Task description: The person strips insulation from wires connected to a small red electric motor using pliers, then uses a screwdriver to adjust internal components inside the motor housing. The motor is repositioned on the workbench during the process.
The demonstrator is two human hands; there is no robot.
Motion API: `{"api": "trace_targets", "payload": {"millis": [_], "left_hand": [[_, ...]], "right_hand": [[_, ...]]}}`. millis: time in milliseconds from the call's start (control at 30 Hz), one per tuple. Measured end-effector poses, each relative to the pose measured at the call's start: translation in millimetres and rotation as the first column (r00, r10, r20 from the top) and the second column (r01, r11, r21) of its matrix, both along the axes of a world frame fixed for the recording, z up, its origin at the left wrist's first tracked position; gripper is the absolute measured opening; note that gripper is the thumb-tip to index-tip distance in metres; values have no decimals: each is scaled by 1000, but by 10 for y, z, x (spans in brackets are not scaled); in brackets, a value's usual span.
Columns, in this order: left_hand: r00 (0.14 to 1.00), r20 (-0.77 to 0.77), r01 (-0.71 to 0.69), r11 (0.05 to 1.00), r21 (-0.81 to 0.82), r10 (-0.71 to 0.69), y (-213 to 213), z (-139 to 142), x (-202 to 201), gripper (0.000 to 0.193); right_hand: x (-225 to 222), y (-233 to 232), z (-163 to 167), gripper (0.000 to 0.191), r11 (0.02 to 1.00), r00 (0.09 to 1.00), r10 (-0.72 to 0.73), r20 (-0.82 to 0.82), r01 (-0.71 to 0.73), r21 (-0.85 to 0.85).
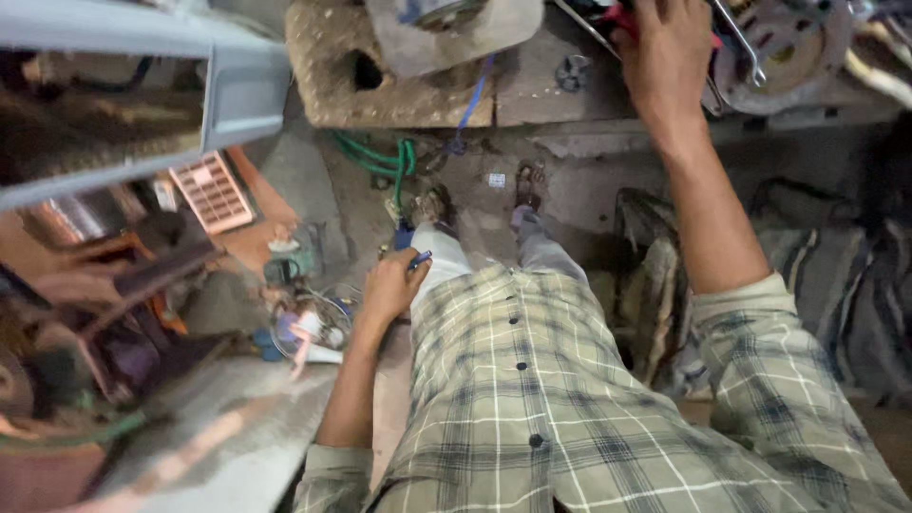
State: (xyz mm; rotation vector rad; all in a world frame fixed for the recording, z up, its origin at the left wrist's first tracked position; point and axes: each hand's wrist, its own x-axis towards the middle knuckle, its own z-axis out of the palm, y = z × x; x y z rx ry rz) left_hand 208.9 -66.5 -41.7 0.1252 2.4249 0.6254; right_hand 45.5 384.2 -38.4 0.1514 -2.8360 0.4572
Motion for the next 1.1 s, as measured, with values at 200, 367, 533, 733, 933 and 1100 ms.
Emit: {"api": "trace_targets", "payload": {"millis": [200, 367, 533, 733, 933, 1100], "left_hand": [[973, -16, -229, 973, -38, 229, -30, -78, 765, 26], [928, -10, -372, 928, 5, 372, -120, -330, 1343, 22], [888, 48, -460, 887, 41, 458, -110, -561, 1833, 22], [864, 1, -499, 855, 142, 504, -205, -710, 2157, 25], [878, 52, -477, 865, 153, 475, -355, -794, 2277, 29], [881, 155, -465, 878, 114, 447, -415, -849, 2418, 29]], "right_hand": [[371, -380, 168, 44, 983, 970, 152, -188, -169, -75], [952, -1209, 154, 27, 848, 904, 408, -129, -427, -313], [1232, -1694, 51, 25, 715, 768, 638, 53, -566, -409], [1405, -1793, -40, 18, 687, 668, 705, 237, -561, -462], [1752, -1961, -49, 15, 707, 686, 675, 273, -495, -504], [2123, -2211, -76, 14, 730, 654, 651, 384, -404, -551]]}}
